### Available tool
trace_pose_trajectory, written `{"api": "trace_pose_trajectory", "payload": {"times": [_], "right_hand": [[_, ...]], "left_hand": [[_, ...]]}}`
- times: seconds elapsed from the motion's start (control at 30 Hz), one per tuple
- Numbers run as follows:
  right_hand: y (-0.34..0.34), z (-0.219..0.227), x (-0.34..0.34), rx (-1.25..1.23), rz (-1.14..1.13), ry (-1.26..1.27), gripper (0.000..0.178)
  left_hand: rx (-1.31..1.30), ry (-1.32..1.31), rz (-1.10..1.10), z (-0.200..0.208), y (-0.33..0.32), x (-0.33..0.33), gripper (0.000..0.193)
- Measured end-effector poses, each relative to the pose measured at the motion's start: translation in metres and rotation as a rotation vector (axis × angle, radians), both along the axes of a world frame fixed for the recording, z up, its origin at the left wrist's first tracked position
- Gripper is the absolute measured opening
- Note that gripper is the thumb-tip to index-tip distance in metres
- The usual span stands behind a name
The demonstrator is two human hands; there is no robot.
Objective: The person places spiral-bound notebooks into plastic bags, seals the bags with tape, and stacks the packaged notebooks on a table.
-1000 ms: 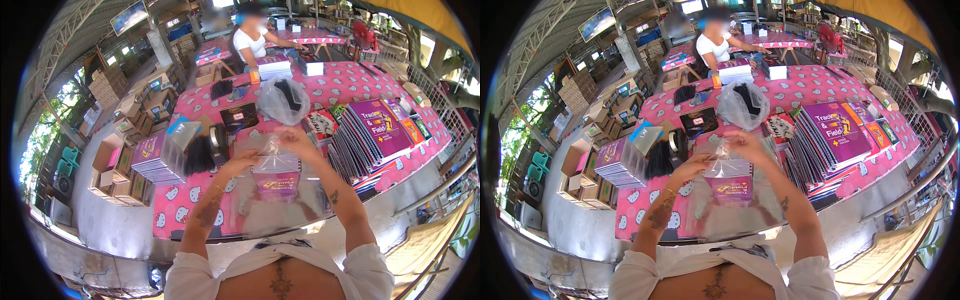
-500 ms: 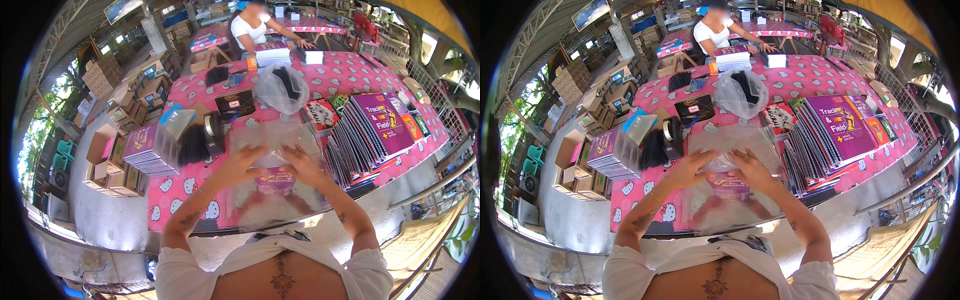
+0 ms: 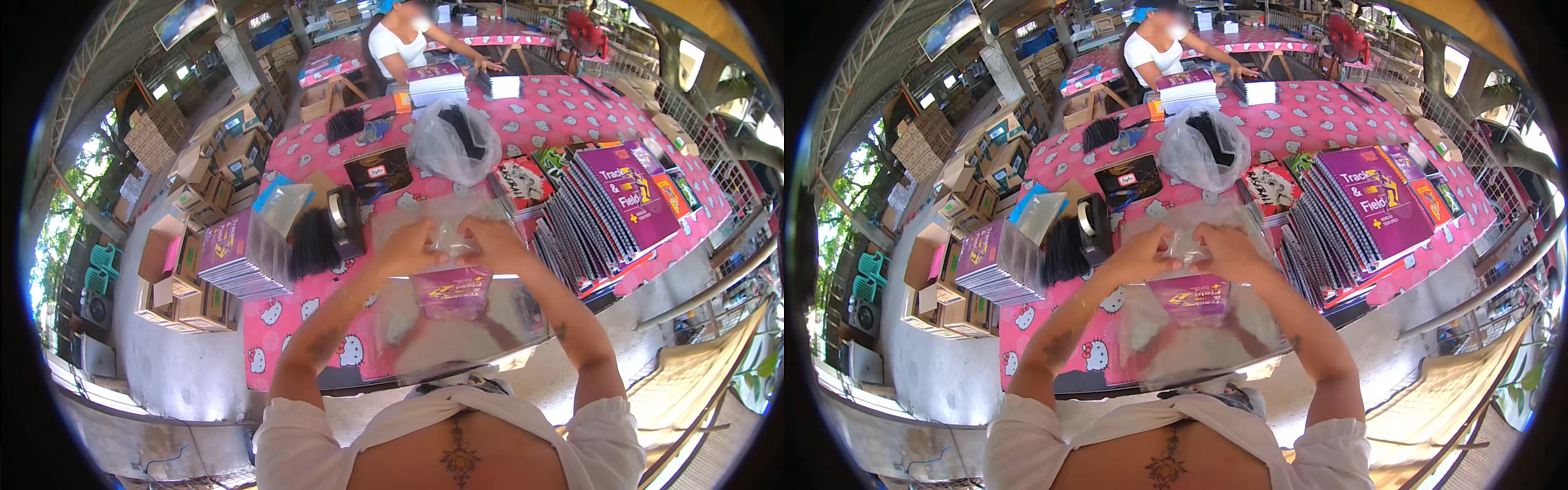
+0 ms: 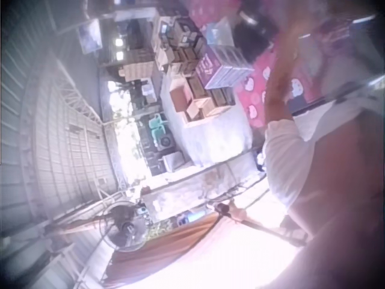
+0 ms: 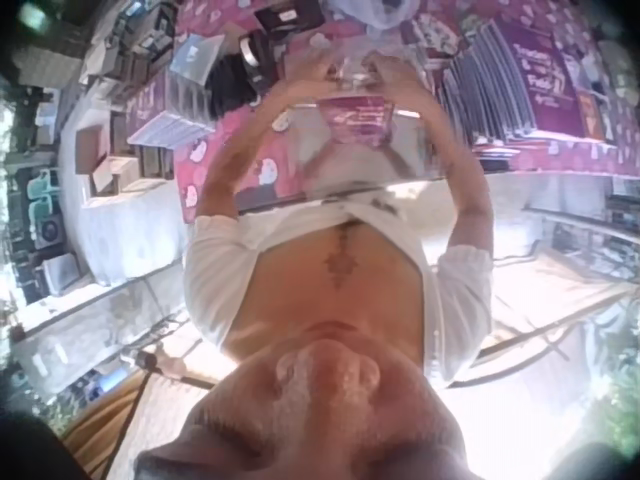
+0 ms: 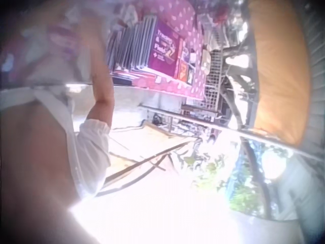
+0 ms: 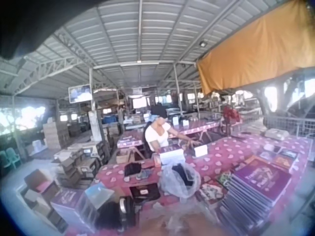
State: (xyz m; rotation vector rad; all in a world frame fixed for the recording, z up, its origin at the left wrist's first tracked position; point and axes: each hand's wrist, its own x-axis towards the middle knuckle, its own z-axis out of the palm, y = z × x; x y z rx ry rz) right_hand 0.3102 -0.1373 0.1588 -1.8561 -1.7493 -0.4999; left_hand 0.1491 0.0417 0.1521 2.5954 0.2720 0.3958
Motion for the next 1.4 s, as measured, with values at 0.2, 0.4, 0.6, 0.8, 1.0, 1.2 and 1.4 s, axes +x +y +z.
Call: {"api": "trace_pose_trajectory", "payload": {"times": [0.2,0.4,0.6,0.8,1.0,1.2,1.4], "right_hand": [[0.013,-0.04,0.045,-0.338,0.336,1.135,0.043],[0.005,-0.04,0.03,-0.275,0.24,1.065,0.034],[0.011,-0.038,0.026,-0.242,0.187,1.003,0.029],[0.004,-0.039,0.033,-0.281,0.164,1.071,0.033],[0.011,-0.039,0.023,-0.309,0.156,1.063,0.034],[0.013,-0.048,0.022,-0.202,0.112,0.983,0.035],[0.01,-0.041,0.017,-0.21,0.084,1.014,0.036]], "left_hand": [[-0.808,0.325,-0.235,-0.03,0.047,0.05,0.031],[-0.279,-0.335,0.687,-0.096,0.12,-0.001,0.024],[-1.026,-0.314,0.849,-0.14,0.17,-0.105,0.021],[-1.036,-0.847,0.775,-0.162,0.128,-0.078,0.015],[-0.118,-0.146,1.039,-0.138,0.145,-0.113,0.016],[0.184,0.026,-0.135,0.045,0.071,-0.02,0.016],[0.216,0.609,-0.568,0.021,0.065,0.094,0.033]]}}
